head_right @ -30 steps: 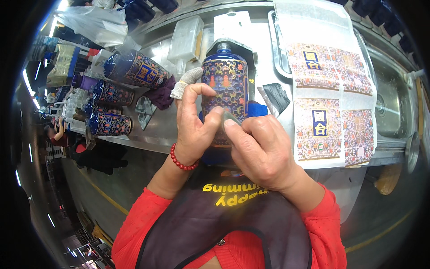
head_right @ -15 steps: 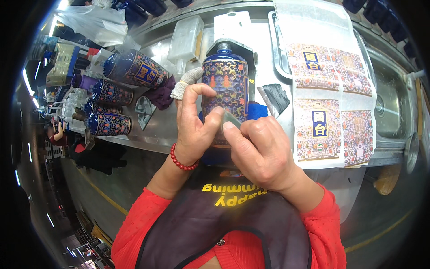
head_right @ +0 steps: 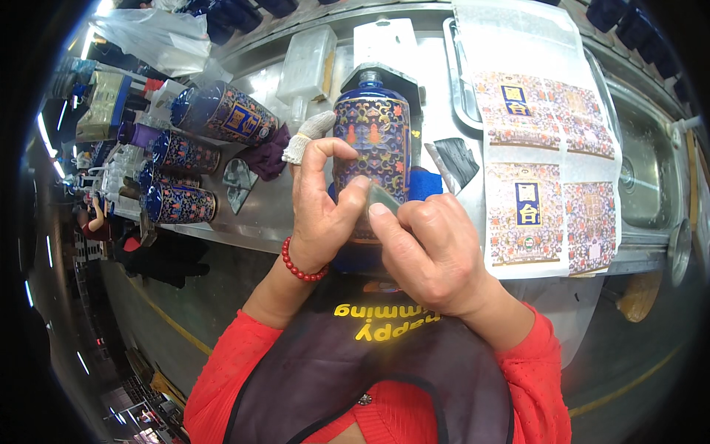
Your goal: The person applies decorative stickers to a blue cylindrical container, smoothing them with a small tool and rotating the container to cover multiple sides. The person then places the finished container aside and begins applying a sticker to a second container.
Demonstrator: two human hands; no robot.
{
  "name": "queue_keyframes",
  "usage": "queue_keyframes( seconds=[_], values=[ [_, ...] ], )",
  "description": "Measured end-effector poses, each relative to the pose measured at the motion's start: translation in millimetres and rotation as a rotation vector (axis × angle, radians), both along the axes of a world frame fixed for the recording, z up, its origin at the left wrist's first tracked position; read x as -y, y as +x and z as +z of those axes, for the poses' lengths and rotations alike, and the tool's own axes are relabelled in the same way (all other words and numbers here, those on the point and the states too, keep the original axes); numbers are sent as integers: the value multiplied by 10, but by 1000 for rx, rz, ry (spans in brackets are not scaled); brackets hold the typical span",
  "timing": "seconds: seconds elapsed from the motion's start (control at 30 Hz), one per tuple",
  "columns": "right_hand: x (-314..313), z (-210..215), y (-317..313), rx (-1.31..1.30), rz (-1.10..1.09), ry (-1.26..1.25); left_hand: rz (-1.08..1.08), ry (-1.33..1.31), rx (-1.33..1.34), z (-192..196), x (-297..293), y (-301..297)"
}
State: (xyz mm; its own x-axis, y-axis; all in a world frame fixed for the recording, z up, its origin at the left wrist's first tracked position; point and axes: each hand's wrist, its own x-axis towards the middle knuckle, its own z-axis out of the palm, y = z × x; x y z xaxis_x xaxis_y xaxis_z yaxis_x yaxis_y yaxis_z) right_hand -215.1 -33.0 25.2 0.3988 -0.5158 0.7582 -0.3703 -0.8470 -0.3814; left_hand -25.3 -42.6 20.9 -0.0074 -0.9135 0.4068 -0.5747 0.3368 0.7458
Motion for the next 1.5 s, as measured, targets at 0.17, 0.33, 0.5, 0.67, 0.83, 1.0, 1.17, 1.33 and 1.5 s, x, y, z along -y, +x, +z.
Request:
queue_keyframes(
  seconds=[0.17, 0.33, 0.5, 0.67, 0.83, 1.0, 1.17, 1.33, 1.5],
  values=[
    [0, -15, 0, 2, -17, -5, 12, -3, 14, -8, 0, -3],
    [0, -4, -18, -1, 0, -15, -10, 20, -26, -9, -2, 2],
    [2, -1, -13, -12, 12, -12, -2, 20, 2, -11, -7, 4],
    [4, -28, -5, -10, -7, -17, -2, 19, -1, -13, -5, 4],
    [6, -36, -7, -1, -14, -16, 1, 17, 13, -5, -6, 2],
    [-18, 17, -45, 73, -64, 134, 26, 44, -24, -12, -20, -15],
    [32, -36, -157, 320, -28, 574, 15, 6, -123, -55, -61, 19],
    [-34, -150, -163, 684, 90, 1090, 7, 22, -287, -110, -119, 40],
    [-62, -187, -122, 703, 125, 1118, -14, -15, -258, -122, -141, 68]
  ],
)
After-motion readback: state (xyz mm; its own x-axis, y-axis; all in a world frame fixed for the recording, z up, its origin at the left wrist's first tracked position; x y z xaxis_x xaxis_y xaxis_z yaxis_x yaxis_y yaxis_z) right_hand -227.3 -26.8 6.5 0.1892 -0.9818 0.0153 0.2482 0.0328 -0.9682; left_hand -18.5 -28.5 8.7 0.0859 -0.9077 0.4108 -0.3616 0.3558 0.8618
